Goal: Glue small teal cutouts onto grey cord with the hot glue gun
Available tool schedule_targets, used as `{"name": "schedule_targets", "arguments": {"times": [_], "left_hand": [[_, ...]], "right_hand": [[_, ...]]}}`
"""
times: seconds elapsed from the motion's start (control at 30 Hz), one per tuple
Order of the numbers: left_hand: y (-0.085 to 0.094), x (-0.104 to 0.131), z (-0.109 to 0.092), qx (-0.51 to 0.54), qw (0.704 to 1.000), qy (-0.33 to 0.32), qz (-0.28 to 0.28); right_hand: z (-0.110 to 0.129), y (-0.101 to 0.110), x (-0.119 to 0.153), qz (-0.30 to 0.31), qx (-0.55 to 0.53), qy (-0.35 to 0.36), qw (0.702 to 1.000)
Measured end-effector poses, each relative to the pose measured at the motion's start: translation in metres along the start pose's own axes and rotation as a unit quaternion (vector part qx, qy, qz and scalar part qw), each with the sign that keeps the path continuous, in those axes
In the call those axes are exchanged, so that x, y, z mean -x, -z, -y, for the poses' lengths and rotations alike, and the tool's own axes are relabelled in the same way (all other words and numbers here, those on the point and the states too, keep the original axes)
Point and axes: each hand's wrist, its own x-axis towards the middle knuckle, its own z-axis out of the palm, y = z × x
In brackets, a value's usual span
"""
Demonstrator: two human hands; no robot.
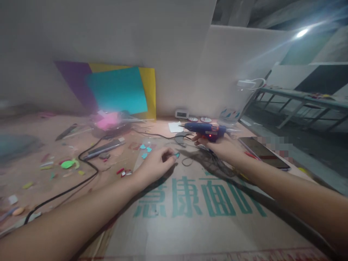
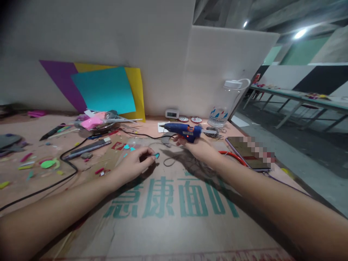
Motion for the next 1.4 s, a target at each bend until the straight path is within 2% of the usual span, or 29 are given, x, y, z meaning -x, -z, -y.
{"name": "schedule_targets", "arguments": {"times": [0.1,0.23,0.33,0.5,0.63,0.8,1.03,1.3,1.4], "left_hand": [[0.0,0.0,0.0,0.02,1.0,0.004,0.006],[0.001,-0.001,0.001,0.034,0.999,0.008,0.008],[0.002,-0.001,0.003,0.028,1.0,0.002,0.004],[0.003,0.0,0.002,0.006,1.0,0.007,-0.003],[0.003,0.0,0.001,-0.002,1.0,0.0,-0.011],[0.003,-0.001,0.003,-0.022,0.999,-0.004,-0.023],[0.003,-0.001,0.004,-0.024,0.999,-0.006,-0.023],[0.003,0.0,0.002,-0.027,1.0,-0.004,-0.012],[0.004,0.001,0.0,-0.022,1.0,-0.002,-0.004]], "right_hand": [[-0.001,-0.007,0.021,0.022,-0.014,-0.027,0.999],[-0.011,-0.009,0.032,0.015,0.089,-0.076,0.993],[-0.019,-0.008,0.036,0.016,0.099,-0.056,0.993],[-0.019,-0.008,0.045,0.027,0.048,-0.019,0.998],[-0.015,-0.011,0.045,0.056,0.041,0.009,0.998],[-0.016,-0.011,0.044,0.047,0.109,-0.006,0.993],[-0.014,-0.015,0.043,0.027,0.086,0.003,0.996],[-0.013,-0.017,0.043,0.015,0.102,-0.017,0.995],[-0.011,-0.016,0.044,0.001,0.134,-0.05,0.99]]}}
